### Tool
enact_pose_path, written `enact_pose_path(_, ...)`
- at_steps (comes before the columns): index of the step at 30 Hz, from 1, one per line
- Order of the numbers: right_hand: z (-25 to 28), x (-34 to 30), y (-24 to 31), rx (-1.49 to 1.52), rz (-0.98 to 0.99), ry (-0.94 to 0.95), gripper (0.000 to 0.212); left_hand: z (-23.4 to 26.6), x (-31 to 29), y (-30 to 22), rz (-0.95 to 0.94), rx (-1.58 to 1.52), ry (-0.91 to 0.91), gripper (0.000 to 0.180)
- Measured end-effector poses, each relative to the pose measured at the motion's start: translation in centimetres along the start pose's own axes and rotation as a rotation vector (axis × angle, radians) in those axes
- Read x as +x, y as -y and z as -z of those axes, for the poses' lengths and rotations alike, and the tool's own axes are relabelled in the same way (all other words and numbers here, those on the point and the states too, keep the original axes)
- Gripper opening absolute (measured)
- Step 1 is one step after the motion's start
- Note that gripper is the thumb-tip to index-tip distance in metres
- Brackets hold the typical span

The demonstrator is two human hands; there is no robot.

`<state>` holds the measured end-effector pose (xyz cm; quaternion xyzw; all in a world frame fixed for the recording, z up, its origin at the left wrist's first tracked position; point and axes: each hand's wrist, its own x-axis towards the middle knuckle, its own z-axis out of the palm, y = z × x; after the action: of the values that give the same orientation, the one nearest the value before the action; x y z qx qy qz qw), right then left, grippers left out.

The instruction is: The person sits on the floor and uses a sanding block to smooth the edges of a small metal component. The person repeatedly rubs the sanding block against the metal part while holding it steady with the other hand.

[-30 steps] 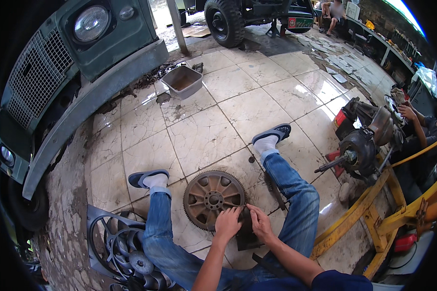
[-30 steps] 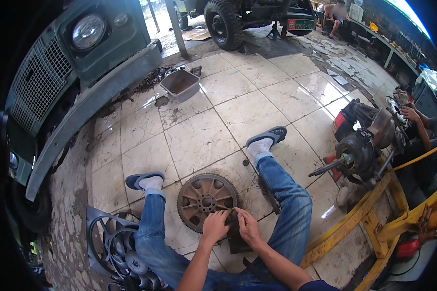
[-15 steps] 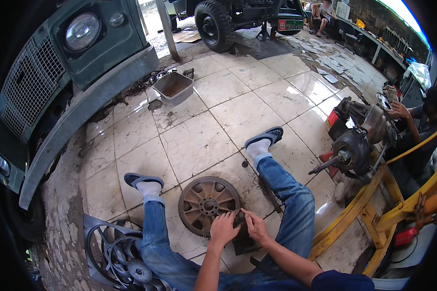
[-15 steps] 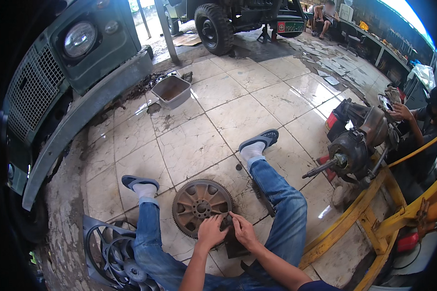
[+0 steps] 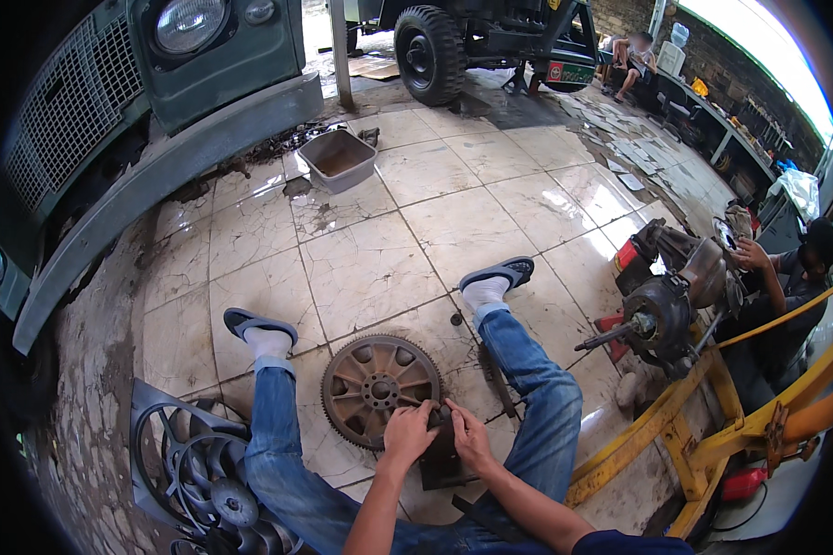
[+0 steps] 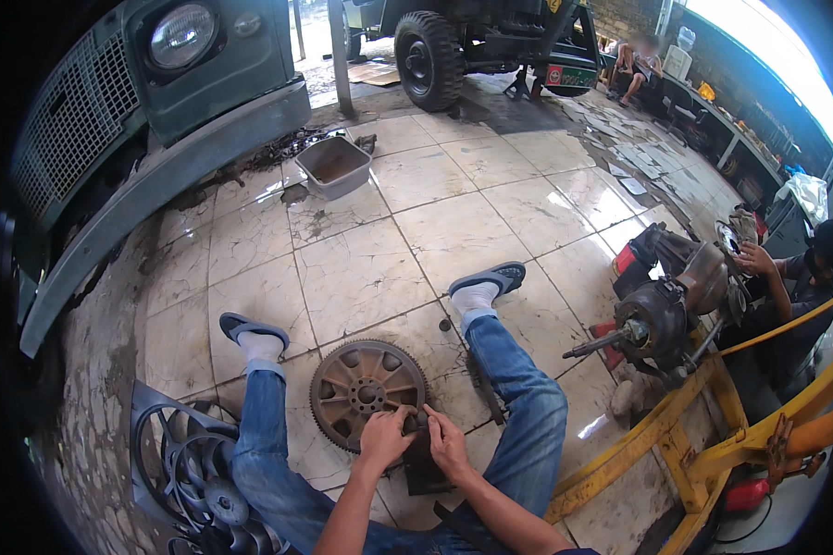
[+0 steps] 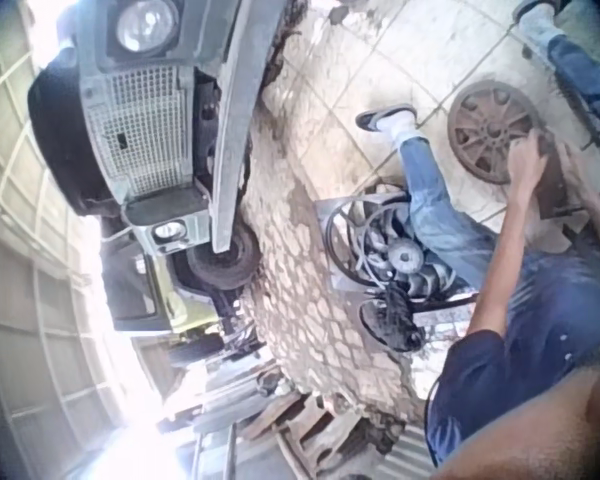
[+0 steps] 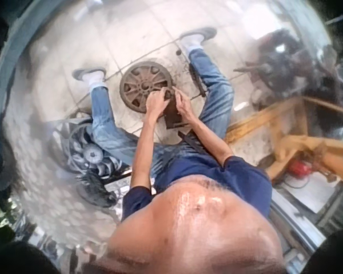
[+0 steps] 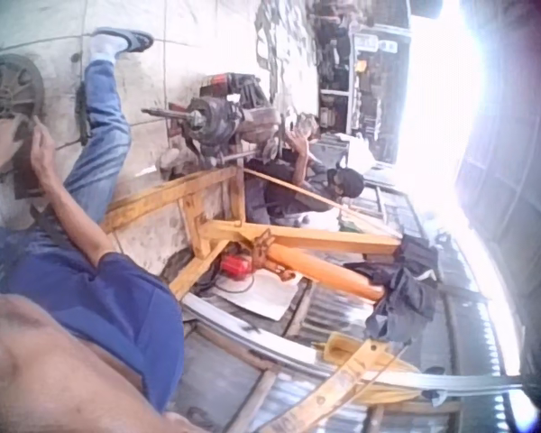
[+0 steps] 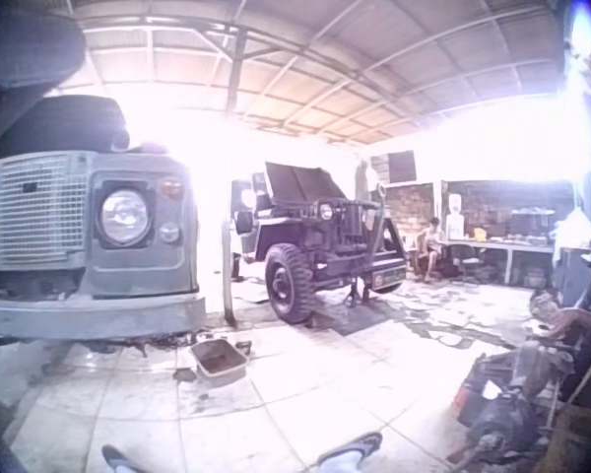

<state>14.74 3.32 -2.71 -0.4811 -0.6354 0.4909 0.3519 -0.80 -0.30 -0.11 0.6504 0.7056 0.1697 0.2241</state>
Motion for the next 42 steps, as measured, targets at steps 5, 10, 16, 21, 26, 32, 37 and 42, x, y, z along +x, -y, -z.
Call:
enact_pose_path(5,0.8,0.0,-0.2,-0.027,-0.052,0.019,0.031,0.4,0.0,-0.9,-0.031,-0.005,-0.012,0.058)
enact_pose_path(10,0.4,-0.2,-0.2,-0.027,-0.008,0.026,0.033,1.1,-0.3,-1.1,0.001,-0.009,0.012,0.058)
enact_pose_path(16,0.6,-0.3,-0.2,-0.073,0.061,0.011,0.033,0.7,-0.4,-0.7,-0.068,0.029,0.006,0.056)
enact_pose_path(21,1.0,-0.3,0.7,-0.062,0.06,0.01,0.031,0.4,-0.3,-1.1,-0.07,0.028,-0.046,0.052)
enact_pose_path(26,0.8,-0.7,2.0,-0.065,0.135,-0.024,0.031,0.3,-0.5,-1.2,-0.031,0.052,-0.062,0.051)
enact_pose_path(32,0.7,0.7,1.7,0.079,-0.223,0.1,0.038,-0.2,-0.3,-0.8,-0.037,0.082,-0.097,0.05)
enact_pose_path(37,1.9,1.0,4.1,-0.132,-0.187,0.128,0.037,0.1,0.2,-1.7,0.001,0.082,-0.054,0.05)
enact_pose_path(42,0.6,0.0,4.0,0.045,0.09,-0.023,0.031,-0.3,0.3,-1.0,-0.029,0.109,-0.078,0.048)
